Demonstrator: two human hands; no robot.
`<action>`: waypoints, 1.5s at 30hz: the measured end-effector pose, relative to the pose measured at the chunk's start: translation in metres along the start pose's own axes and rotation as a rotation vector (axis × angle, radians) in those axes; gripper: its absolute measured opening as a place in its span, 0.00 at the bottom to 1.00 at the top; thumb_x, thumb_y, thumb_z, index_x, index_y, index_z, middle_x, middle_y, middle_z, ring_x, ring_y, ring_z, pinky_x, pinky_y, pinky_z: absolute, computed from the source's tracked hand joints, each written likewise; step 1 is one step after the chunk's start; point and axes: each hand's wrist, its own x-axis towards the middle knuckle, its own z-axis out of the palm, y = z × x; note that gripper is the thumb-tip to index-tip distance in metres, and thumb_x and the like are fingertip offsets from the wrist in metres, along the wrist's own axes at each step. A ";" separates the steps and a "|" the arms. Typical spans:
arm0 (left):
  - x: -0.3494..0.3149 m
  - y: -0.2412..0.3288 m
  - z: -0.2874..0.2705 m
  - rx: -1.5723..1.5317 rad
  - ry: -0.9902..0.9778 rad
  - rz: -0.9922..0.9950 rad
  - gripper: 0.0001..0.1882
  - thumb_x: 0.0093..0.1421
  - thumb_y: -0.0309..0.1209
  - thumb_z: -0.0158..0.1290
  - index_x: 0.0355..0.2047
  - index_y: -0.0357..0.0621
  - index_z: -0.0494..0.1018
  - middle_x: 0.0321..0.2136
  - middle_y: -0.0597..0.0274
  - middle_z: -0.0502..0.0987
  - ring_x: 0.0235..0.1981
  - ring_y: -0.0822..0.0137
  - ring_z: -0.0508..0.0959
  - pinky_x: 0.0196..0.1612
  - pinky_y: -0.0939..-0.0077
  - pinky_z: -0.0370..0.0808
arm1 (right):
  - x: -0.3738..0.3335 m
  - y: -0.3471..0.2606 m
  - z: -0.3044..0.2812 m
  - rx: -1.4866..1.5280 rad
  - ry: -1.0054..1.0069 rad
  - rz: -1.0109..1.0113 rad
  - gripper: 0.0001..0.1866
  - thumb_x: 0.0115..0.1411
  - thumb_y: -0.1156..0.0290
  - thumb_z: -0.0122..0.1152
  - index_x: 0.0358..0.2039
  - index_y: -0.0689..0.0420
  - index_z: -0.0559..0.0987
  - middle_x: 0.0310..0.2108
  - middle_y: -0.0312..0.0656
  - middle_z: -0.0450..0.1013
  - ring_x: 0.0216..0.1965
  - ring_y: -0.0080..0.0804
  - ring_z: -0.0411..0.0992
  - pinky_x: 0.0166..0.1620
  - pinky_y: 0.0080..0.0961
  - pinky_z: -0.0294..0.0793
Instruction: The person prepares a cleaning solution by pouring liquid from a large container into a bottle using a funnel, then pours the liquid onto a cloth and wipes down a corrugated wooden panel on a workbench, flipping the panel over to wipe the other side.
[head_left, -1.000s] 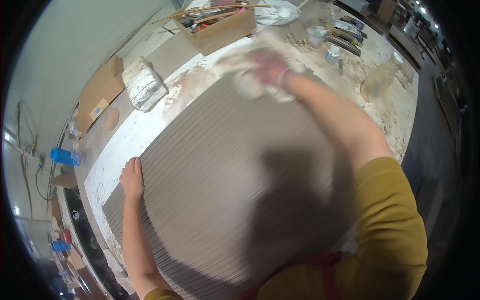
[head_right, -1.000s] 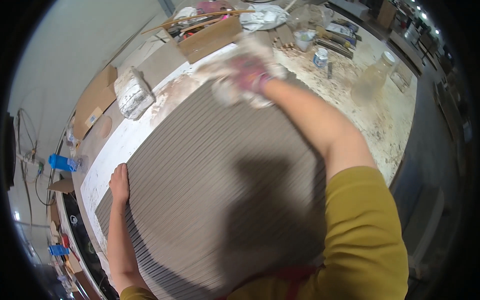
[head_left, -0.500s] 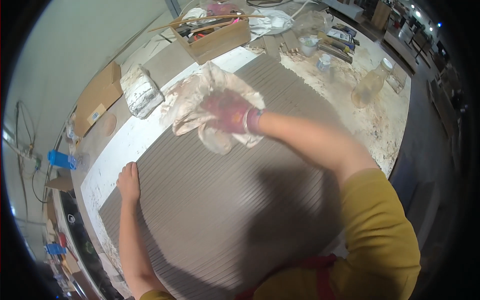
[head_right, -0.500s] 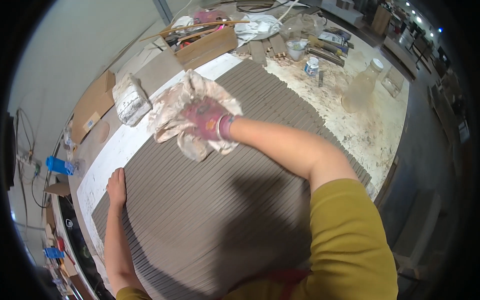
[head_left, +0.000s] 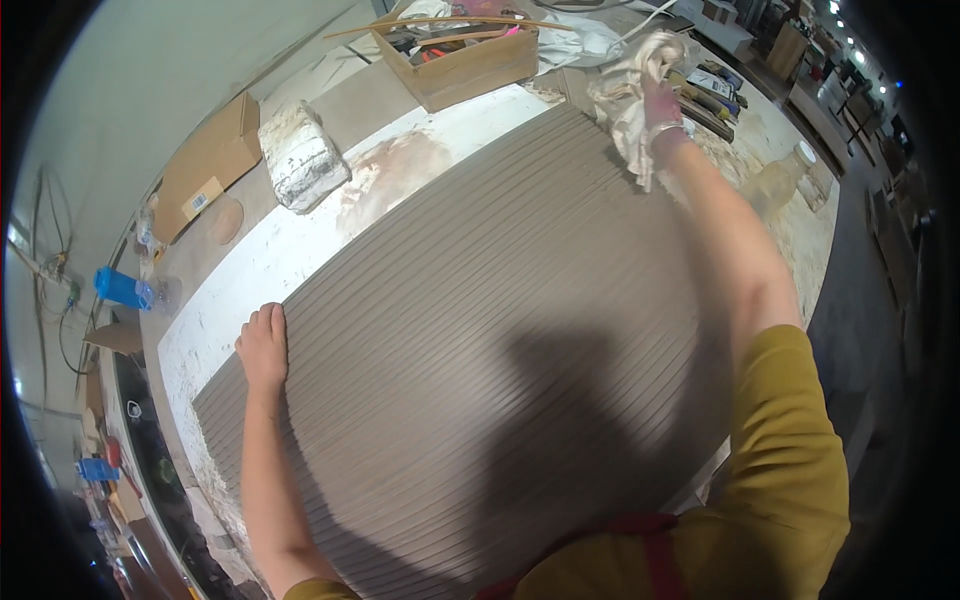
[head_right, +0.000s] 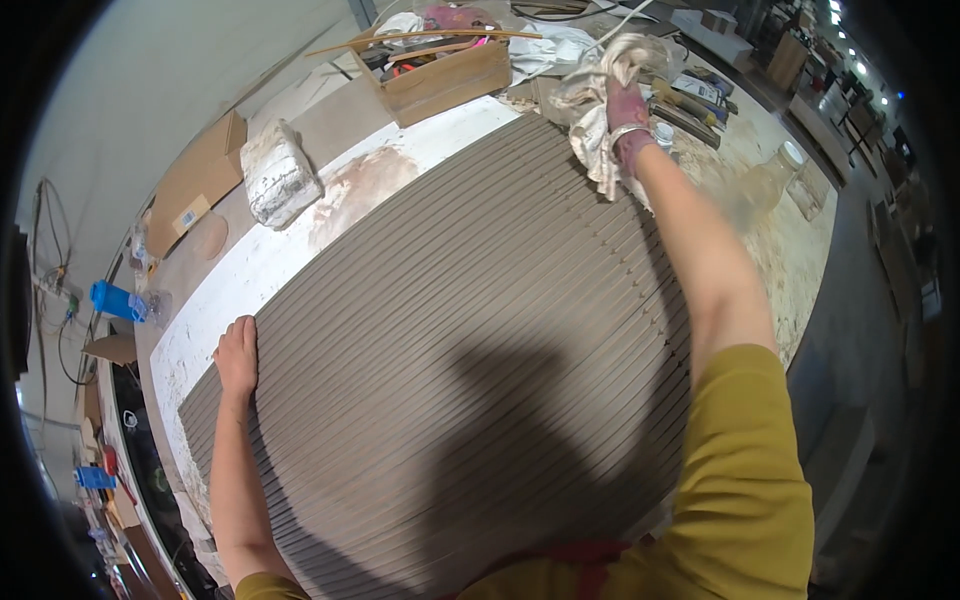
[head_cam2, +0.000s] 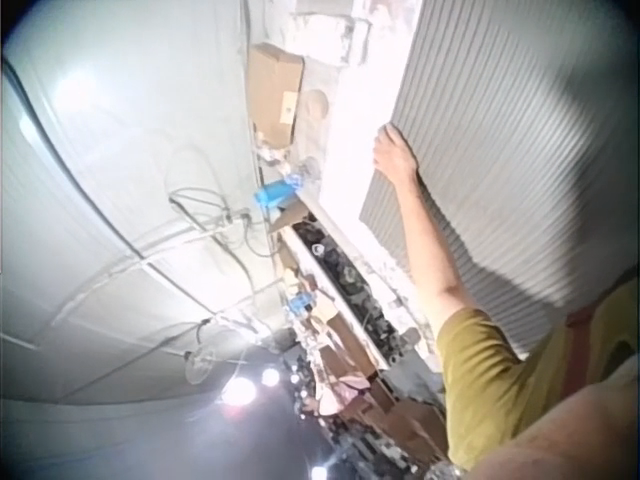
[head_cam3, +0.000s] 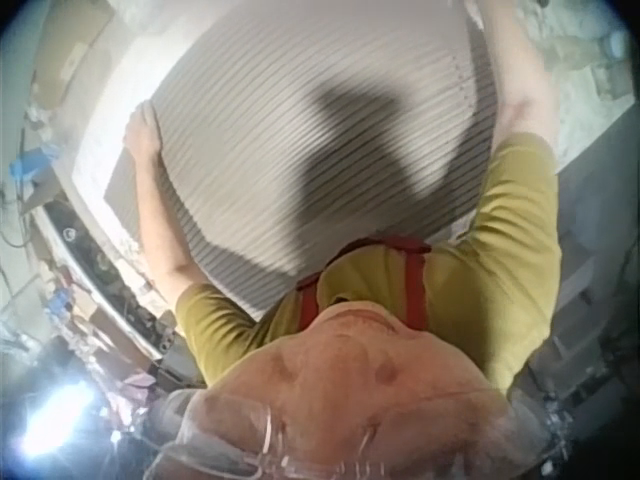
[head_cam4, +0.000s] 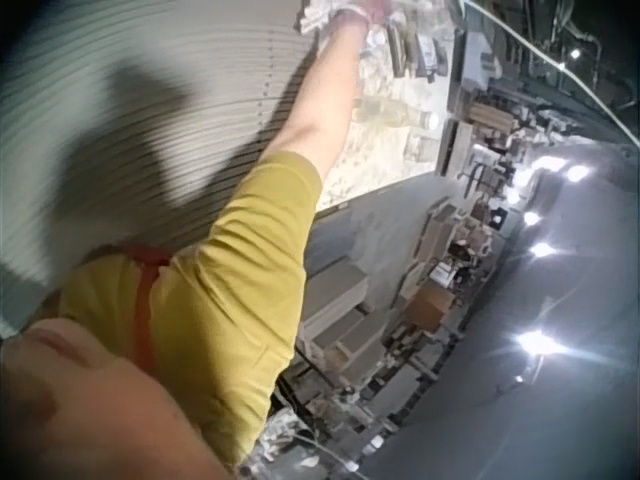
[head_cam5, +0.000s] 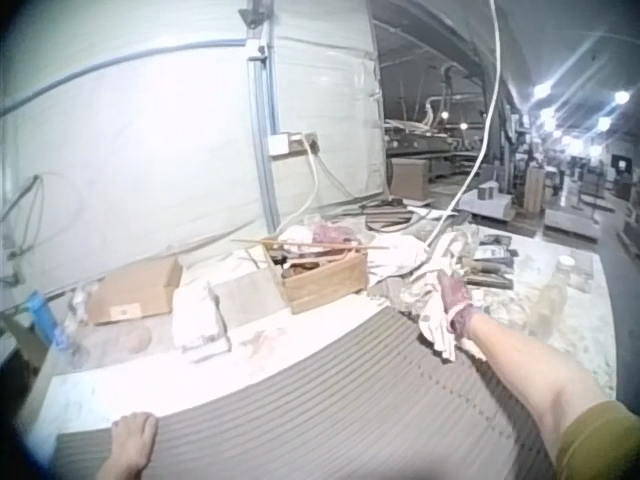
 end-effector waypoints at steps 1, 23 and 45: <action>0.000 0.001 0.000 0.018 0.000 -0.001 0.18 0.66 0.44 0.36 0.42 0.48 0.71 0.38 0.58 0.74 0.41 0.55 0.71 0.49 0.57 0.61 | -0.004 -0.013 -0.009 0.144 -0.037 -0.081 0.33 0.58 0.47 0.45 0.50 0.66 0.69 0.46 0.62 0.70 0.49 0.56 0.68 0.52 0.41 0.65; 0.000 -0.002 -0.004 -0.004 -0.037 0.002 0.19 0.65 0.45 0.36 0.44 0.49 0.71 0.41 0.57 0.74 0.43 0.55 0.72 0.50 0.56 0.62 | -0.080 -0.011 0.033 -0.668 -0.537 -0.681 0.26 0.64 0.55 0.40 0.57 0.56 0.66 0.60 0.49 0.60 0.61 0.42 0.57 0.62 0.33 0.55; -0.007 -0.026 0.003 0.054 0.045 -0.001 0.18 0.62 0.44 0.40 0.42 0.49 0.73 0.41 0.54 0.75 0.44 0.52 0.73 0.48 0.50 0.65 | -0.370 -0.190 0.127 -0.366 -0.976 -1.158 0.35 0.60 0.43 0.44 0.62 0.51 0.60 0.63 0.42 0.56 0.65 0.38 0.50 0.67 0.44 0.36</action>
